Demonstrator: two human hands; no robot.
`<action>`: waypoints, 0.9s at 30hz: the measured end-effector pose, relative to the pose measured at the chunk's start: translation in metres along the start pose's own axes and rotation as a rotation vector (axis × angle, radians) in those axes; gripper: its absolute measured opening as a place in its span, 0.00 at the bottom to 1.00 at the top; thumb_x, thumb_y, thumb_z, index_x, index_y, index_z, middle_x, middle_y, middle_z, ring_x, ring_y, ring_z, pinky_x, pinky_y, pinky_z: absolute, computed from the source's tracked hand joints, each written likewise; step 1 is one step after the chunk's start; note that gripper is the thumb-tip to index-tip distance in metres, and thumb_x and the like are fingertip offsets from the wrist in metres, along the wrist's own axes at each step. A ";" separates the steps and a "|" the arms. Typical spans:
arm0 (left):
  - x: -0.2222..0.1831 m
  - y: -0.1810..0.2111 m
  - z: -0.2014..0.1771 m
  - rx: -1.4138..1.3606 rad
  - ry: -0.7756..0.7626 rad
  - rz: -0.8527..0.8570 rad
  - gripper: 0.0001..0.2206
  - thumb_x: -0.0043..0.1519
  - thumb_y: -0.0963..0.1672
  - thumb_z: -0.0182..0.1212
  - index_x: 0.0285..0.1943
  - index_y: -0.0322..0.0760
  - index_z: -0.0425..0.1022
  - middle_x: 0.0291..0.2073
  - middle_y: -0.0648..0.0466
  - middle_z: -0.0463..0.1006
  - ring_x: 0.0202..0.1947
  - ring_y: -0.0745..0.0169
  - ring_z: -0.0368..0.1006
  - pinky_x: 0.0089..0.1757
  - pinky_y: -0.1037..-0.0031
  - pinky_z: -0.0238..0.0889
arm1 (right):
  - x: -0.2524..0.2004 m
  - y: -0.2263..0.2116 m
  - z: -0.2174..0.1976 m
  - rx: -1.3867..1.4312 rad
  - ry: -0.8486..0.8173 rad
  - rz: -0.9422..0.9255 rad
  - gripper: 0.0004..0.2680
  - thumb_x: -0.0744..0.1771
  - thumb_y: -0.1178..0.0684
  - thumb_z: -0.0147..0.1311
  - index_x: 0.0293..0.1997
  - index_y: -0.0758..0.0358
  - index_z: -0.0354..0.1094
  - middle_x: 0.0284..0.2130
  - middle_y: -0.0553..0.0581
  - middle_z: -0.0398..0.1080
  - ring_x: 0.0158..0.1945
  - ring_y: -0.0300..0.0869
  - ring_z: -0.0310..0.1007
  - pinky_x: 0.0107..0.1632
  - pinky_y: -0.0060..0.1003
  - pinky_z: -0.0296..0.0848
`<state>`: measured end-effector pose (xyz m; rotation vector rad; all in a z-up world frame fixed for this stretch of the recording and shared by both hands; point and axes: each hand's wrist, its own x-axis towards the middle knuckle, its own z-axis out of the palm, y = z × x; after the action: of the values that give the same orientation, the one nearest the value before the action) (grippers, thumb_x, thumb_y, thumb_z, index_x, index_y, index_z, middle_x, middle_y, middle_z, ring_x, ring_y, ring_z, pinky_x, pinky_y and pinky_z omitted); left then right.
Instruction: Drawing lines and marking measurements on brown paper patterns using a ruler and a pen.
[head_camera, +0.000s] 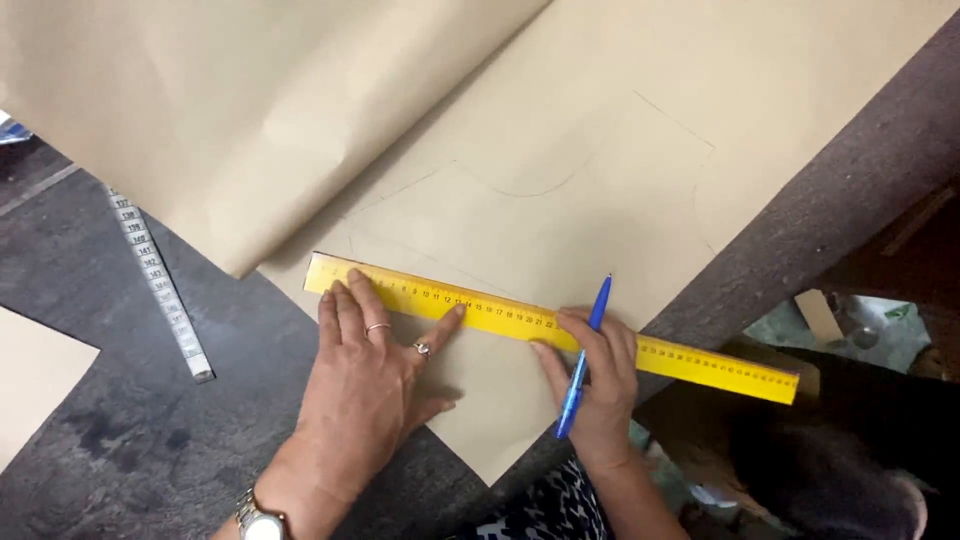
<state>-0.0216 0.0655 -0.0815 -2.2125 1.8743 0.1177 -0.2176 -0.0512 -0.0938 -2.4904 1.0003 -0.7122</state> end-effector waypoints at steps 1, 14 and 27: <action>0.001 0.001 0.001 -0.002 -0.055 0.002 0.42 0.44 0.71 0.37 0.71 0.76 0.38 0.57 0.10 0.53 0.55 0.16 0.58 0.56 0.44 0.51 | -0.001 0.000 0.000 0.082 0.000 0.069 0.11 0.64 0.56 0.59 0.49 0.62 0.65 0.44 0.59 0.71 0.49 0.49 0.70 0.54 0.43 0.70; 0.027 -0.003 -0.046 -0.060 -0.712 0.072 0.41 0.54 0.70 0.49 0.68 0.50 0.58 0.65 0.07 0.38 0.65 0.08 0.42 0.60 0.37 0.40 | 0.107 -0.066 0.033 0.724 -0.482 0.190 0.09 0.67 0.50 0.45 0.45 0.63 0.69 0.41 0.53 0.74 0.47 0.38 0.74 0.48 0.30 0.74; 0.026 0.004 -0.034 -0.097 -0.676 0.043 0.43 0.51 0.70 0.51 0.71 0.55 0.53 0.65 0.08 0.38 0.65 0.07 0.40 0.59 0.34 0.36 | 0.121 -0.074 0.066 0.684 -0.442 -0.238 0.06 0.68 0.58 0.47 0.43 0.69 0.69 0.37 0.61 0.74 0.41 0.47 0.74 0.46 0.38 0.73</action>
<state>-0.0242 0.0325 -0.0545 -1.8476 1.5442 0.8601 -0.0648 -0.0779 -0.0722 -2.0236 0.2377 -0.4329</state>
